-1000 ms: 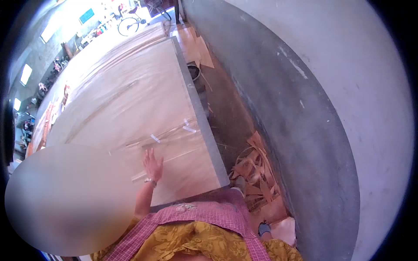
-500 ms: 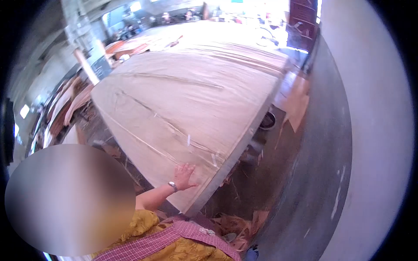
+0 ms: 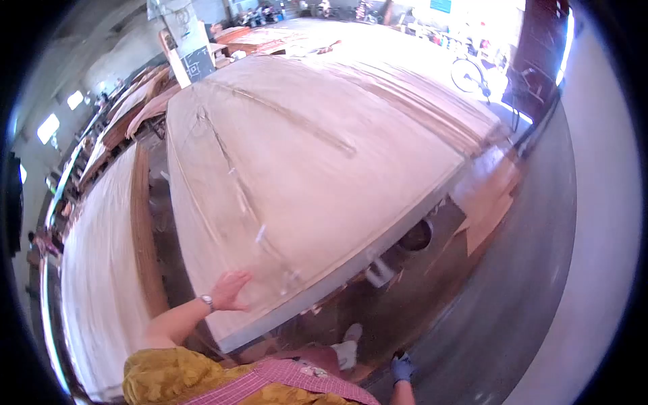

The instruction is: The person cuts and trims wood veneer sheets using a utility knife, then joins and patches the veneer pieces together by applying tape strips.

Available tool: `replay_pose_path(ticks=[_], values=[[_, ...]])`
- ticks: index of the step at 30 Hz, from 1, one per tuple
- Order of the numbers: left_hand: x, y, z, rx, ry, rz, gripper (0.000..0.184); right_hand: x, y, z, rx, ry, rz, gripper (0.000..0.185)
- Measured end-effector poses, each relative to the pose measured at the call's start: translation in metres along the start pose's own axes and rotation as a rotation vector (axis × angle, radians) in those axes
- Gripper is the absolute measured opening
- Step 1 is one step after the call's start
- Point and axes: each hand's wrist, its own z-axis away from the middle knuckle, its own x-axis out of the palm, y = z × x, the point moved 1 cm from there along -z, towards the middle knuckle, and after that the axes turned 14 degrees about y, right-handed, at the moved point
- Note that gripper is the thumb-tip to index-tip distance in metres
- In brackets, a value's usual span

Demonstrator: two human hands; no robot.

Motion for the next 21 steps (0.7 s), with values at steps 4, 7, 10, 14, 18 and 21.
replay_pose_path(ticks=[4, 7, 10, 14, 18, 21], values=[[-0.013, 0.019, -0.032, -0.278, -0.107, -0.028, 0.081, 0.021, 0.066, -0.112, -0.059, 0.143, -0.218, 0.033], [-0.046, 0.072, -0.138, -0.324, 0.12, 0.021, 0.072, 0.035, 0.116, -0.194, 0.227, 0.031, -0.365, 0.031], [-0.039, 0.131, -0.236, -0.157, 0.364, 0.067, 0.073, 0.034, 0.145, -0.265, 0.367, 0.127, -0.533, 0.03], [-0.019, 0.227, -0.402, -0.012, 0.366, 0.179, 0.074, -0.005, 0.155, -0.371, 0.375, 0.145, -0.415, 0.028], [0.025, 0.336, -0.59, 0.067, 0.337, 0.259, 0.076, 0.002, 0.173, -0.502, 0.349, 0.062, -0.371, 0.021], [0.064, 0.416, -0.735, 0.048, 0.316, 0.259, 0.08, 0.036, 0.208, -0.607, 0.124, 0.062, -0.334, 0.032]])
